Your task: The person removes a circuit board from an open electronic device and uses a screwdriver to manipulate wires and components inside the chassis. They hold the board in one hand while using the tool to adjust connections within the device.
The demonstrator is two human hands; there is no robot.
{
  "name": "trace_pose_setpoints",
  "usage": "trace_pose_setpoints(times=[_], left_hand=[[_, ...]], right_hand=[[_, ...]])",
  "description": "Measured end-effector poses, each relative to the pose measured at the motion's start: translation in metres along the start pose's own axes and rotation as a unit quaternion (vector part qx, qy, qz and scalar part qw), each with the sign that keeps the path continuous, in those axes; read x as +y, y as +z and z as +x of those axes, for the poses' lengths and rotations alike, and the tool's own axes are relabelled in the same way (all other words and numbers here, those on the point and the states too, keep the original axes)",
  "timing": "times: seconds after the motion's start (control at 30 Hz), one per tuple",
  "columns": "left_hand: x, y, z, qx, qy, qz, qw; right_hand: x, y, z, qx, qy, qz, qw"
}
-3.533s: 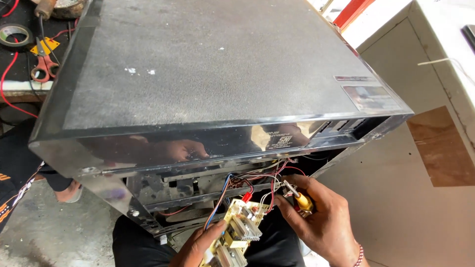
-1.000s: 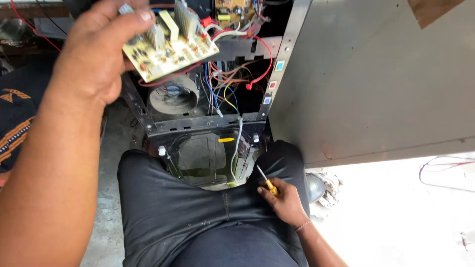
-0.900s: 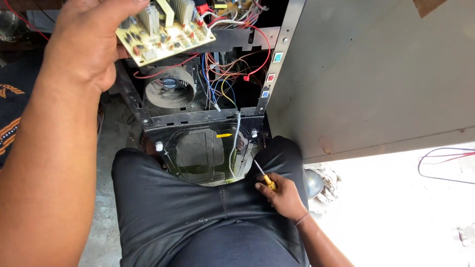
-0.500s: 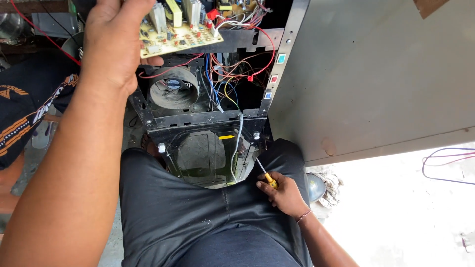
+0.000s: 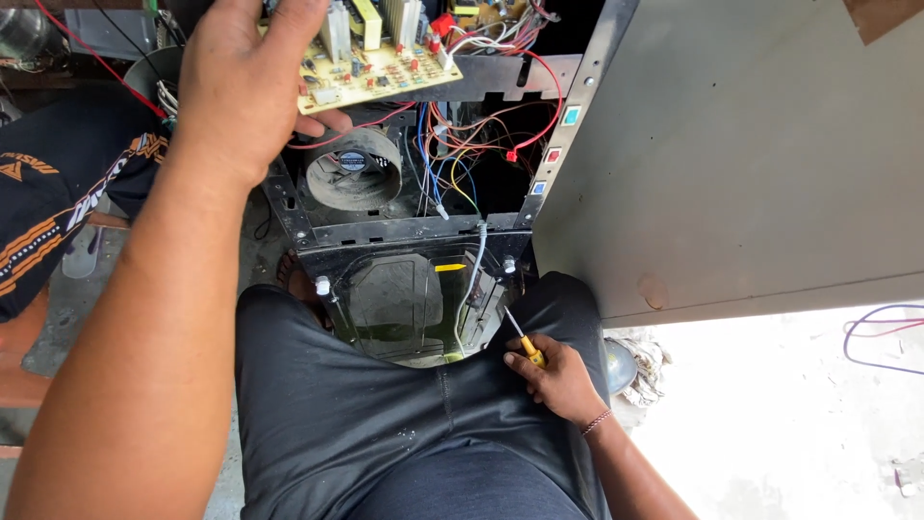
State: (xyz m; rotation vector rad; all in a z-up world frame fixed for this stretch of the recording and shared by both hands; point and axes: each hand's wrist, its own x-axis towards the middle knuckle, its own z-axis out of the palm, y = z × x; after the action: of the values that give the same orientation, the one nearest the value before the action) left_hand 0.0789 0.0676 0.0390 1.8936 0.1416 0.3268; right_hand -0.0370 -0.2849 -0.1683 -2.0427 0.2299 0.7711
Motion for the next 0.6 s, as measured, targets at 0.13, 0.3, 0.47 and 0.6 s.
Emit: trace_pose_setpoints(times=[0.13,0.3,0.47,0.6], left_hand=[[-0.011,-0.001,0.000,0.014,0.080,0.010,0.997],[-0.007,-0.008,-0.004,-0.013,0.115,0.051,0.992],[-0.017,-0.010,-0.006,-0.016,0.158,0.068,0.985],[-0.032,-0.008,0.003,-0.004,0.150,0.114,0.982]], right_hand=[[-0.004,0.001,0.003,-0.001,0.013,0.001,1.000],[-0.012,0.005,0.006,0.005,0.029,-0.026,0.999],[-0.015,0.007,0.007,0.004,0.028,-0.039,0.999],[-0.019,0.007,0.008,0.006,0.022,-0.053,0.998]])
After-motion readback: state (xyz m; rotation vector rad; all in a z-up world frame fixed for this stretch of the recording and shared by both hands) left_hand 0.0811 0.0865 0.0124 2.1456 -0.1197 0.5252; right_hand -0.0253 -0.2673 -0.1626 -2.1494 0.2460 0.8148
